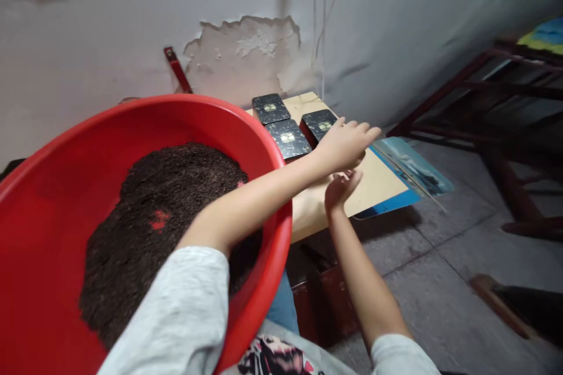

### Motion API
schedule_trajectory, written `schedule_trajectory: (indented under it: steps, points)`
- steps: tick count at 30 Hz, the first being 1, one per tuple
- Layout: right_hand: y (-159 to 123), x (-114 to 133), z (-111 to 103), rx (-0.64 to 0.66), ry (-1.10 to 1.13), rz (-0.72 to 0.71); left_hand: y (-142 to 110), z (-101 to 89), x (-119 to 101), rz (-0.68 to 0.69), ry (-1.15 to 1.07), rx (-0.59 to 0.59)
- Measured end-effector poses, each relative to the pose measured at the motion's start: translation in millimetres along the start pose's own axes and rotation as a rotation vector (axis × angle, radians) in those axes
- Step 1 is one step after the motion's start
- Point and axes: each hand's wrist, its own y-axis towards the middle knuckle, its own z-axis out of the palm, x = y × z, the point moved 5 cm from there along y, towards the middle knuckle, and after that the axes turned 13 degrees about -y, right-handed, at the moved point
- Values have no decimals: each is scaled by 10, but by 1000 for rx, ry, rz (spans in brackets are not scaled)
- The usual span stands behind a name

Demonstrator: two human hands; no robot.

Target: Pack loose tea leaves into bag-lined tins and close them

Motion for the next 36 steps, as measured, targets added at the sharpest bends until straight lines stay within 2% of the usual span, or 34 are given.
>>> schedule_trajectory:
  steps: [2, 3, 4, 5, 6, 9, 11, 12, 14, 16, 18, 20, 21, 23, 25, 27, 30, 34, 36]
  points:
    - [-106, 164, -251, -199, 266, 90, -353, -230, -105, 97, 28, 2]
    - [-172, 316, -391, -267, 415, 66, -584, -339, -134, 122, 45, 8]
    - [-237, 523, -517, -263, 529, -16, -846, -436, -148, 142, 63, 28]
    - [-306, 760, -621, -189, 603, -114, -1131, -526, -145, 156, 86, 48]
    - [-385, 1019, -690, -39, 635, -222, -1432, -612, -121, 163, 114, 72]
    - [-760, 1755, -760, 514, 496, -621, -2363, -912, 128, 22, 208, 110]
    - [-1141, 2092, -686, 920, 233, -955, -3008, -1213, 420, -219, 265, 75]
    - [-1343, 2189, -628, 1102, 65, -1108, -3355, -1407, 587, -392, 288, 17]
    - [-1688, 2297, -495, 1348, -275, -1335, -4116, -1842, 875, -756, 330, -185]
    - [-1947, 2407, -332, 1420, -518, -1458, -4942, -2210, 1066, -1130, 348, -414]
    - [-2163, 2558, -130, 1379, -617, -1545, -5729, -2405, 1157, -1488, 397, -556]
    - [-2339, 2699, 116, 1310, -636, -1606, -6326, -2366, 1242, -1736, 353, -463]
    - [-2403, 2750, 252, 1274, -635, -1621, -6533, -2309, 1280, -1775, 331, -434]
    - [-2471, 2809, 523, 1187, -612, -1622, -6795, -2144, 1362, -1790, 292, -383]
    - [-2467, 2798, 752, 1084, -574, -1598, -6900, -1977, 1432, -1771, 286, -378]
    - [-2426, 2704, 921, 1046, -573, -1566, -6935, -1860, 1479, -1775, 312, -419]
    - [-2351, 2513, 1058, 1126, -594, -1502, -6998, -1794, 1508, -1780, 354, -580]
    - [-2274, 2420, 1106, 1189, -579, -1461, -7123, -1754, 1517, -1594, 252, -724]
    - [-2250, 2416, 1122, 1213, -576, -1438, -7234, -1760, 1449, -1580, 228, -795]
